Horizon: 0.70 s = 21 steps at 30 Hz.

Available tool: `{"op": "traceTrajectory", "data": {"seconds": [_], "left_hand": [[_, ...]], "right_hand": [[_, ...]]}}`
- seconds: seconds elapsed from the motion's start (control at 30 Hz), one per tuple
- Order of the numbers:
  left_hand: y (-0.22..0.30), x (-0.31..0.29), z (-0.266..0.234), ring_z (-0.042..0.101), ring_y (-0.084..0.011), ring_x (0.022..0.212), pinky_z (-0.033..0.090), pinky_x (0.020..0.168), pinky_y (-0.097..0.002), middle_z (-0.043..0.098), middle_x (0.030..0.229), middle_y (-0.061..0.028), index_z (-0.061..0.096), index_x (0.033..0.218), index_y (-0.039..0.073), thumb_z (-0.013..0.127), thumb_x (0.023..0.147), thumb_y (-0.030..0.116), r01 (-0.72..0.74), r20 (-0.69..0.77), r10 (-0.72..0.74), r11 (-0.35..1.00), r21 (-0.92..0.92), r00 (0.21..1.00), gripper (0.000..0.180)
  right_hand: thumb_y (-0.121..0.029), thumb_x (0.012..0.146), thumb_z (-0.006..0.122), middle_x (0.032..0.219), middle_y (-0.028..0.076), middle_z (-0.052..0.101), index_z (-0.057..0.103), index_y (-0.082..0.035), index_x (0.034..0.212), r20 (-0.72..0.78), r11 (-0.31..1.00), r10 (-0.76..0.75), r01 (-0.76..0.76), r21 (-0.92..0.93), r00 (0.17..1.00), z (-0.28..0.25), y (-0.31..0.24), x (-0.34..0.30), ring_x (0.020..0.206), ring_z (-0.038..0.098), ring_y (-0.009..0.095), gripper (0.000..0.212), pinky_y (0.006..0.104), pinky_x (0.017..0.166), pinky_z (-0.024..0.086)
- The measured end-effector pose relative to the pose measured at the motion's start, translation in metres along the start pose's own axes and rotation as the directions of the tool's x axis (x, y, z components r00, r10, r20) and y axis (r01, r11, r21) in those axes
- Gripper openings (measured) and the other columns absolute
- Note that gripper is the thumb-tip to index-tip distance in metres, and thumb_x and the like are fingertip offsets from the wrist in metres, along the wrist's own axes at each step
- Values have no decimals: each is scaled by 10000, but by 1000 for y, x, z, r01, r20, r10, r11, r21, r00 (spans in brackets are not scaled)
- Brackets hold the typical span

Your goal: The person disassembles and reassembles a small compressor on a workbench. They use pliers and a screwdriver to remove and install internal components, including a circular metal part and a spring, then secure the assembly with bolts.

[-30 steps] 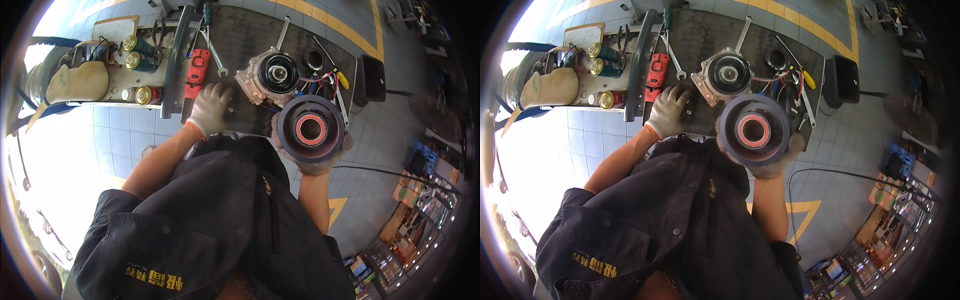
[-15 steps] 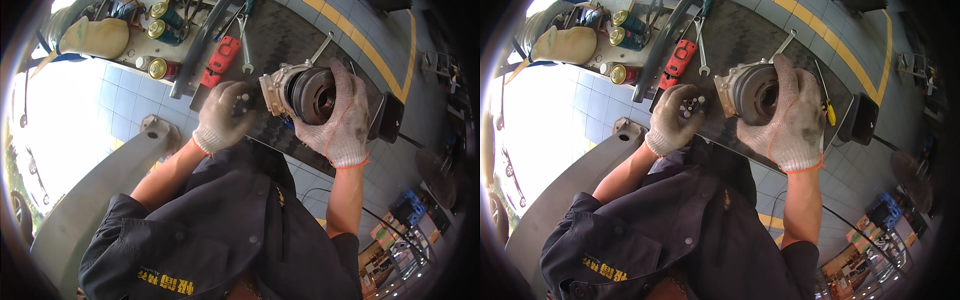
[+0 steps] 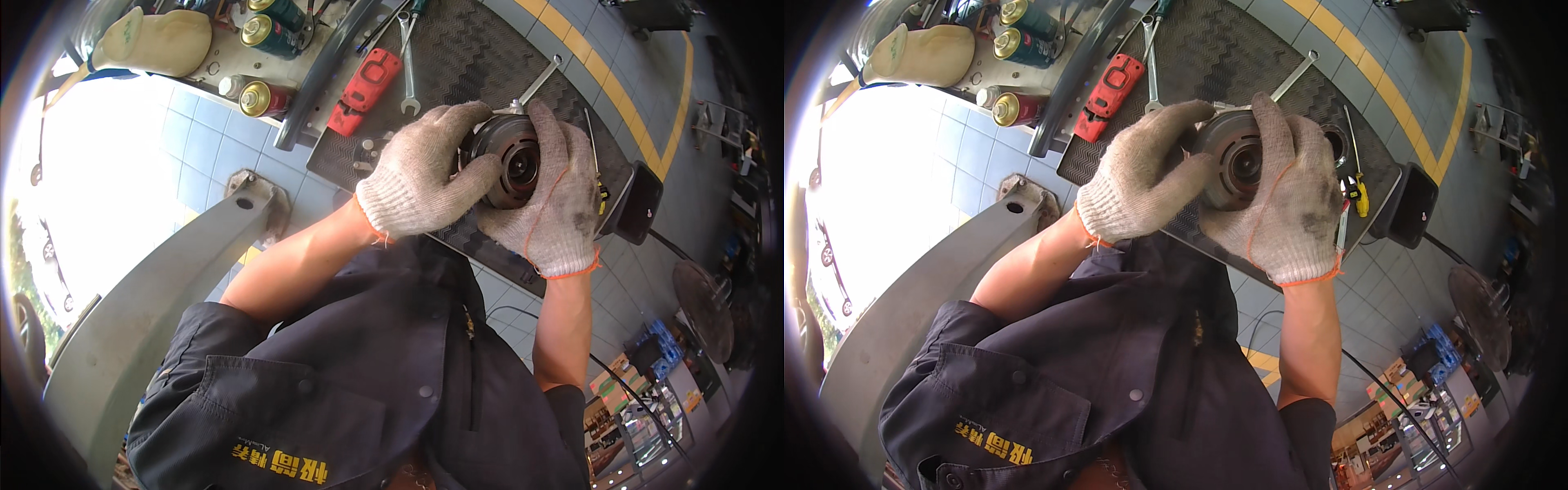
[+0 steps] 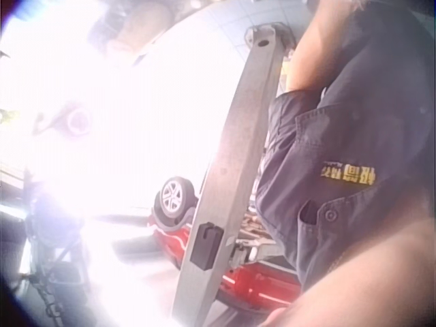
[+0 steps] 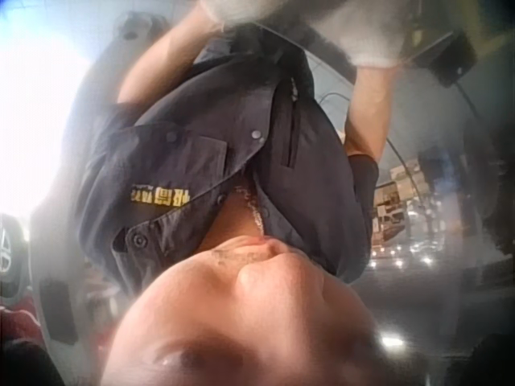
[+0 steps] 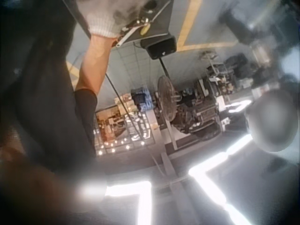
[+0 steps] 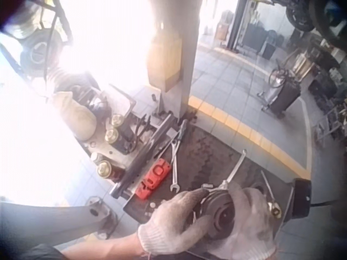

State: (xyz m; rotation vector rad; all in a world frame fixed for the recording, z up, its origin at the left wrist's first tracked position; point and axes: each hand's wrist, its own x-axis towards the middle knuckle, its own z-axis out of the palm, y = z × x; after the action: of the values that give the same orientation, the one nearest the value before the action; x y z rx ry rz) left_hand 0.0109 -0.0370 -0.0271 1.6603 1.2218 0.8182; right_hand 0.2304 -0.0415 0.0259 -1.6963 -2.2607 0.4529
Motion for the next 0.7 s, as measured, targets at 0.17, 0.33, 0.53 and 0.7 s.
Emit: {"op": "traceTrajectory", "data": {"seconds": [0.17,0.33,0.53,0.7], "left_hand": [[-2,0,4,820,-367,1030,644,917,-442,794,1159,-260,679,1530,-62,796,1034,218,27,11,-27,998,-48,1000,582],[-1,5,2,828,-359,1056,644,938,-443,806,1170,-273,672,1530,-76,787,1042,217,16,27,-14,997,-72,1000,580],[4,10,1,808,-442,1120,631,992,-501,802,1213,-331,682,1490,-93,752,1052,252,146,102,-129,972,-186,986,562],[1,10,7,756,-562,1158,612,1022,-585,779,1207,-375,704,1422,-98,723,1048,297,68,39,-63,987,-142,997,545]], "right_hand": [[-262,588,1032,1411,219,663,575,-58,1660,24,1000,17,-17,-22,1000,-4,1,0,1223,752,429,1183,522,1036,661],[-270,582,1038,1420,208,661,569,-67,1673,57,998,50,-48,-30,997,-6,0,3,1241,748,431,1205,527,1034,661],[-285,575,1051,1457,219,662,540,-67,1696,83,998,59,-56,-37,995,-8,4,2,1275,737,438,1251,541,1067,649],[-309,562,1078,1465,243,682,531,-32,1687,7,999,-26,26,22,1000,2,18,-1,1298,724,450,1281,543,1095,637]]}}
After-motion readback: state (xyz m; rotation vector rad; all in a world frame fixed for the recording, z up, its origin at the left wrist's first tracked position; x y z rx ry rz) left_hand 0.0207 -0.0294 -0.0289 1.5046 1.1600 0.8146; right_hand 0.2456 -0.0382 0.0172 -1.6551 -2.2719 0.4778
